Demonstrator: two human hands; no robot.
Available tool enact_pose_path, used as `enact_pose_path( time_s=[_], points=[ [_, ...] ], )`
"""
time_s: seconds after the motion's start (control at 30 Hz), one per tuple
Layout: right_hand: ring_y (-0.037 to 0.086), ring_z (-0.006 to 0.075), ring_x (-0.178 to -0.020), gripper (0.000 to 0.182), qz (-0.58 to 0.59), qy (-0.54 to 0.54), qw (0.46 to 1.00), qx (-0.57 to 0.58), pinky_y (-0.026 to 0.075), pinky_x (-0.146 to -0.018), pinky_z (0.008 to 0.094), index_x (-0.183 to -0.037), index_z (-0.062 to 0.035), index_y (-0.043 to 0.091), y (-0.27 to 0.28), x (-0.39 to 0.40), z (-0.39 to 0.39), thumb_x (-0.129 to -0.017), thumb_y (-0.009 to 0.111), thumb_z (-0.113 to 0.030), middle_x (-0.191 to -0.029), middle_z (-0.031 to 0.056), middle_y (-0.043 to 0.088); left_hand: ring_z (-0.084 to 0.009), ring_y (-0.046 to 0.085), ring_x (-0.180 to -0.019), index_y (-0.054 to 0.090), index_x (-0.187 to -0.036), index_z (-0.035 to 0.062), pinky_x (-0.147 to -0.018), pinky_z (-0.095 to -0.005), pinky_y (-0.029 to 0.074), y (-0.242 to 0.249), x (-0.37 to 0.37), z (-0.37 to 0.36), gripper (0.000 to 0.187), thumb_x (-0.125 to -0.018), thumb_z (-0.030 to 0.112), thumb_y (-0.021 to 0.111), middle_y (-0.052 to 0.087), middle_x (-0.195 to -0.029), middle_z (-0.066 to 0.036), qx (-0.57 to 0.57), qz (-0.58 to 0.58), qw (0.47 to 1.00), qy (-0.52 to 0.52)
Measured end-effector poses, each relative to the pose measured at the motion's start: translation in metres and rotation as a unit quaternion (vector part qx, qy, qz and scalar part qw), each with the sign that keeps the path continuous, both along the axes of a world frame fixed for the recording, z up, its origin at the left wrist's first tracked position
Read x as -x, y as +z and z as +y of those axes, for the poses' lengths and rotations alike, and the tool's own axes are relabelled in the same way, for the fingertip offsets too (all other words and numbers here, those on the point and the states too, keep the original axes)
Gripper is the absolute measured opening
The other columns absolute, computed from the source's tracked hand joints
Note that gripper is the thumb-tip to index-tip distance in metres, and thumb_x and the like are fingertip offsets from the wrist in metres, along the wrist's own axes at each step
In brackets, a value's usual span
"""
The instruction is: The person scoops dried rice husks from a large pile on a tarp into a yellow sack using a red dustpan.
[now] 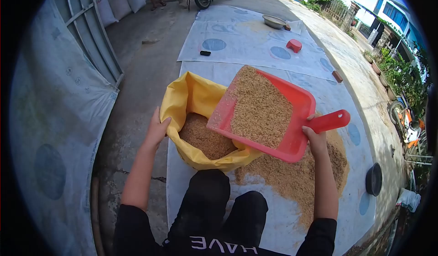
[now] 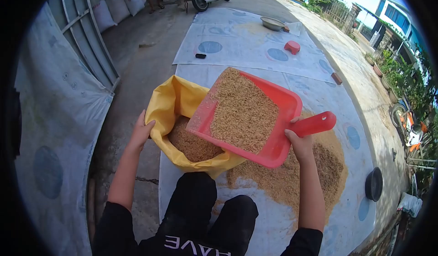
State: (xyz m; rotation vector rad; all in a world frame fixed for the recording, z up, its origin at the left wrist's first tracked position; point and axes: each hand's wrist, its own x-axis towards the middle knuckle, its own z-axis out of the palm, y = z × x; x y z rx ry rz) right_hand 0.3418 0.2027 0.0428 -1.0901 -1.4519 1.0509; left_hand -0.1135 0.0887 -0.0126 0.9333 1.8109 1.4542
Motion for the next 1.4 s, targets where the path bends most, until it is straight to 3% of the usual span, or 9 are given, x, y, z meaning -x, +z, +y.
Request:
enact_pose_path(
  time_s=[0.03, 0.07, 0.3, 0.53, 0.7, 0.83, 1.13, 1.2, 1.4],
  points=[
    [0.05, 0.0109, -0.087, 0.032, -0.022, 0.031, 0.999, -0.01, 0.043, -0.077, 0.0273, -0.1, -0.009, 0.05, 0.004, 0.019, 0.004, -0.072, 0.062, 0.0, -0.094, 0.0005, 0.049, -0.0205, 0.054, -0.107, 0.019, -0.14, -0.005, -0.082, -0.028, 0.047, -0.002, 0.004, 0.003, 0.067, -0.085, 0.01, 0.056, 0.047, -0.127, -0.017, -0.013, 0.004, 1.0, 0.0],
    [0.051, 0.0109, -0.087, 0.031, -0.043, 0.062, 0.997, -0.02, 0.044, -0.077, 0.0279, -0.099, -0.0093, 0.05, 0.007, 0.034, 0.007, -0.072, 0.063, -0.001, -0.094, 0.0007, 0.05, -0.0197, 0.056, -0.1, 0.017, -0.14, -0.0042, -0.074, -0.0278, 0.049, -0.005, 0.008, 0.006, 0.067, -0.085, 0.009, 0.054, 0.049, -0.123, -0.017, -0.02, 0.0, 1.0, -0.003],
    [0.053, 0.0128, -0.092, 0.033, -0.177, 0.145, 0.973, -0.037, 0.045, -0.08, 0.0307, -0.101, -0.0088, 0.05, 0.011, 0.094, 0.025, -0.072, 0.064, -0.006, -0.095, 0.0014, 0.054, -0.0162, 0.057, -0.095, 0.027, -0.137, -0.0045, -0.07, -0.0267, 0.049, 0.009, 0.02, 0.005, 0.059, -0.086, 0.009, 0.054, 0.052, -0.12, -0.014, -0.008, -0.066, 0.995, -0.076],
    [0.053, 0.0154, -0.095, 0.032, -0.205, 0.212, 0.954, -0.051, 0.045, -0.081, 0.0324, -0.1, -0.0087, 0.05, 0.011, 0.127, 0.033, -0.071, 0.064, -0.007, -0.099, 0.0036, 0.053, -0.0168, 0.053, -0.104, 0.028, -0.135, -0.0066, -0.084, -0.0276, 0.045, -0.006, 0.026, 0.017, 0.058, -0.087, 0.01, 0.054, 0.052, -0.121, -0.014, -0.069, -0.035, 0.996, -0.054],
    [0.06, 0.0242, -0.086, 0.04, -0.342, 0.21, 0.913, -0.07, 0.047, -0.077, 0.0333, -0.103, -0.009, 0.052, 0.023, 0.154, 0.026, -0.066, 0.067, -0.008, -0.092, 0.0086, 0.059, -0.011, 0.057, -0.088, 0.03, -0.137, -0.0023, -0.069, -0.0239, 0.047, -0.003, 0.03, 0.018, 0.056, -0.088, 0.013, 0.054, 0.056, -0.112, -0.01, -0.056, -0.055, 0.995, -0.067],
    [0.061, 0.0295, -0.085, 0.042, -0.384, 0.24, 0.89, -0.056, 0.048, -0.074, 0.0369, -0.102, -0.0094, 0.052, 0.031, 0.177, 0.018, -0.064, 0.069, -0.008, -0.091, 0.0117, 0.061, -0.0167, 0.054, -0.099, 0.023, -0.138, -0.0075, -0.077, -0.0271, 0.046, 0.006, 0.027, 0.013, 0.063, -0.087, 0.013, 0.055, 0.05, -0.121, -0.016, -0.045, -0.071, 0.994, -0.074],
    [0.06, 0.0332, -0.081, 0.042, -0.522, 0.177, 0.796, -0.248, 0.049, -0.063, 0.0408, -0.097, -0.0123, 0.048, 0.018, 0.202, 0.014, -0.062, 0.071, -0.006, -0.102, 0.0078, 0.059, -0.0153, 0.054, -0.096, 0.024, -0.137, -0.0074, -0.076, -0.0259, 0.046, 0.007, 0.026, 0.011, 0.063, -0.087, 0.015, 0.055, 0.052, -0.119, -0.015, -0.068, -0.076, 0.993, -0.067],
    [0.063, 0.0324, -0.079, 0.034, -0.54, 0.185, 0.769, -0.288, 0.05, -0.061, 0.0415, -0.097, -0.0111, 0.046, 0.014, 0.204, 0.013, -0.069, 0.064, -0.005, -0.116, 0.0189, 0.055, -0.0161, 0.054, -0.102, 0.026, -0.136, -0.0076, -0.081, -0.0262, 0.045, 0.002, 0.026, 0.012, 0.061, -0.087, 0.015, 0.055, 0.051, -0.121, -0.015, -0.081, -0.071, 0.993, -0.055],
    [0.065, 0.0278, -0.072, 0.02, -0.536, 0.169, 0.726, -0.396, 0.051, -0.052, 0.037, -0.094, -0.0077, 0.044, 0.01, 0.2, 0.001, -0.077, 0.053, -0.012, -0.121, 0.0259, 0.05, -0.0177, 0.052, -0.106, 0.02, -0.139, -0.0071, -0.084, -0.0265, 0.044, 0.003, 0.026, 0.012, 0.066, -0.088, 0.015, 0.056, 0.048, -0.125, -0.017, -0.082, -0.108, 0.986, -0.095]
  ],
)
